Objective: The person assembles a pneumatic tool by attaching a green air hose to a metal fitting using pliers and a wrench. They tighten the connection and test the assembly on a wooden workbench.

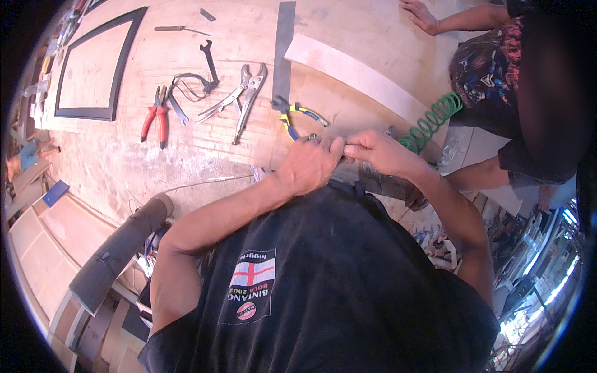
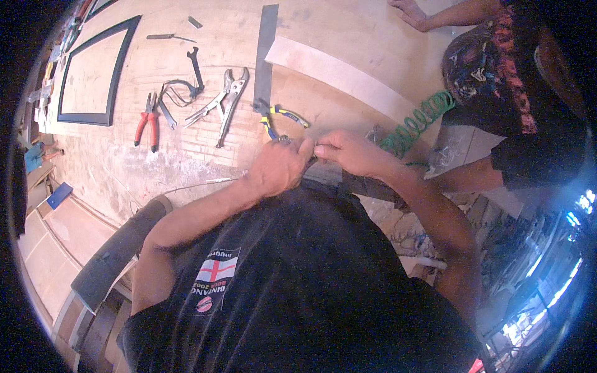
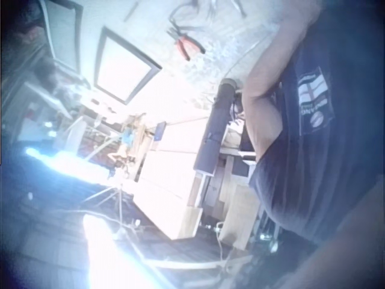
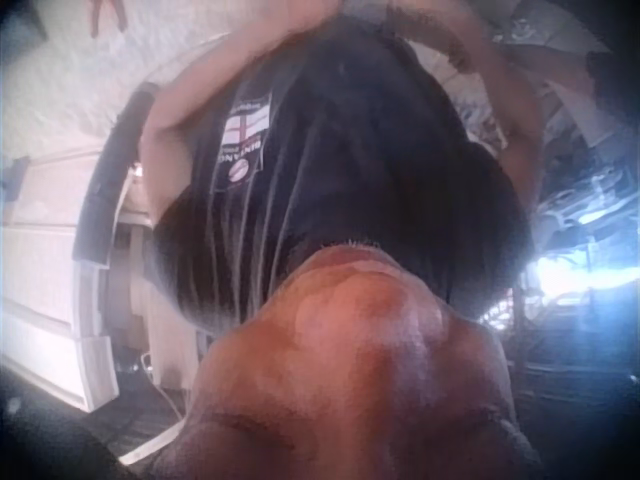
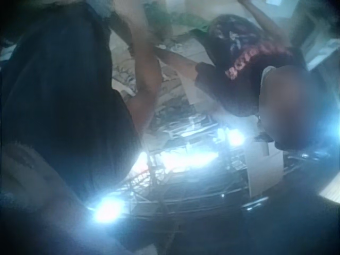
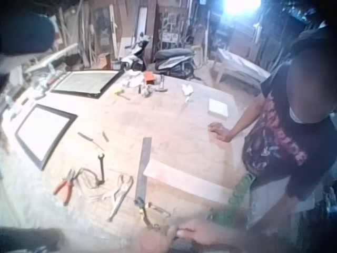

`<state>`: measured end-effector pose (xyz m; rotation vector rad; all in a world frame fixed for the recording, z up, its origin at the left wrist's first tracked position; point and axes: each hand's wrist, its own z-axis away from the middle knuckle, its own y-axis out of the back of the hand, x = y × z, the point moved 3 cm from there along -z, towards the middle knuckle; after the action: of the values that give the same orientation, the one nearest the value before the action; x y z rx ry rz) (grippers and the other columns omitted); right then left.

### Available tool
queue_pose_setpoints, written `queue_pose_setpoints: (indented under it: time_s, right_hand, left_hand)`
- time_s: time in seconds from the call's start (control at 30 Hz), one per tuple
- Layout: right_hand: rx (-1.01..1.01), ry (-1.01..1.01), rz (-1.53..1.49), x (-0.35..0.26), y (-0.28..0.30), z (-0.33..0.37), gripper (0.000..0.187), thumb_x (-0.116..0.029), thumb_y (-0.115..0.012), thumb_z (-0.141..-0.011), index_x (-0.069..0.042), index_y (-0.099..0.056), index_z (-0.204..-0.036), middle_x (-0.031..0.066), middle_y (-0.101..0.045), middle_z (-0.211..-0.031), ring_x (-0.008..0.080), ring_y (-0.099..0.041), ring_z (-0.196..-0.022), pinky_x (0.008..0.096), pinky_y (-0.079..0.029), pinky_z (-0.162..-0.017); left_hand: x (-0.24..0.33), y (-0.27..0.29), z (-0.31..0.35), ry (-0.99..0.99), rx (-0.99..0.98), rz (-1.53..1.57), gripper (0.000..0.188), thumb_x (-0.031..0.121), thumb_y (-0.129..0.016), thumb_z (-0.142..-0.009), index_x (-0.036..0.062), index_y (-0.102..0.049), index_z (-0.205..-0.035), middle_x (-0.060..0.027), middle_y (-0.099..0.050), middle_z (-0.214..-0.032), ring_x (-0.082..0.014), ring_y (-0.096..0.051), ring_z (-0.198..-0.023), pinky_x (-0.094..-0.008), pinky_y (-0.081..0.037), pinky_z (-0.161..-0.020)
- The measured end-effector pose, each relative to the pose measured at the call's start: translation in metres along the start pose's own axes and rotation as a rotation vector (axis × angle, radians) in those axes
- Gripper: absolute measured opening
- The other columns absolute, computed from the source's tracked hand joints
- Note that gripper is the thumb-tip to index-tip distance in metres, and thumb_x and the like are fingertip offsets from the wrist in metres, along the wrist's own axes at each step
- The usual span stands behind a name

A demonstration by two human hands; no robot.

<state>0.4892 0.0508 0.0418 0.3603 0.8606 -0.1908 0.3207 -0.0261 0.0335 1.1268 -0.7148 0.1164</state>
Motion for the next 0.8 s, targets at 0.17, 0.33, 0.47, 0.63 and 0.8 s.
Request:
queue_pose_setpoints:
  time_s: [0.17,0.33,0.47,0.63,0.8]
  right_hand:
    - [0.295,0.166,0.424,-0.021,-0.002,0.008,0.018,-0.02,-0.064,-0.097,-0.003,-0.066,-0.102,0.0215,-0.065,-0.087,0.0445,-0.063,-0.085,0.0502,-0.049,-0.074]
    - [0.388,0.317,0.493,-0.022,-0.012,0.014,0.017,-0.014,-0.067,-0.093,-0.003,-0.063,-0.106,0.0194,-0.064,-0.089,0.0428,-0.064,-0.09,0.0498,-0.05,-0.073]
    - [0.406,0.297,0.531,-0.014,-0.016,0.016,0.014,-0.011,-0.067,-0.093,-0.001,-0.063,-0.102,0.0187,-0.063,-0.089,0.0421,-0.063,-0.091,0.0508,-0.049,-0.072]
    - [0.404,0.241,0.365,-0.019,-0.012,0.016,0.016,-0.016,-0.064,-0.097,0.0,-0.063,-0.096,0.0197,-0.063,-0.081,0.0431,-0.062,-0.082,0.0493,-0.047,-0.069]
    - [0.22,0.035,0.089,0.011,-0.004,0.003,0.023,-0.02,-0.059,-0.101,0.0,-0.065,-0.092,0.0217,-0.063,-0.078,0.0449,-0.057,-0.076,0.0456,-0.045,-0.067]
  left_hand:
    - [-0.02,0.005,0.0,0.051,0.0,0.364,0.029,0.022,-0.06,-0.1,-0.0037,-0.05,-0.11,-0.0273,-0.066,-0.095,-0.0485,-0.067,-0.091,-0.0546,-0.054,-0.08]
    - [-0.032,0.016,-0.001,-0.09,-0.085,0.465,0.037,0.022,-0.059,-0.101,-0.0017,-0.049,-0.127,-0.0308,-0.066,-0.106,-0.0505,-0.062,-0.106,-0.0558,-0.05,-0.089]
    - [-0.025,0.022,-0.002,-0.069,-0.102,0.332,0.031,0.026,-0.06,-0.101,0.0006,-0.052,-0.117,-0.0273,-0.067,-0.103,-0.0491,-0.065,-0.095,-0.0567,-0.051,-0.081]
    - [-0.018,0.018,-0.006,-0.106,0.004,0.13,0.028,0.028,-0.061,-0.099,0.0038,-0.052,-0.11,-0.0218,-0.068,-0.098,-0.0437,-0.068,-0.084,-0.056,-0.052,-0.073]
    - [-0.022,0.003,-0.015,-0.254,0.226,-0.101,0.028,0.026,-0.062,-0.098,0.0044,-0.052,-0.112,-0.0192,-0.067,-0.097,-0.0416,-0.069,-0.081,-0.0533,-0.053,-0.075]
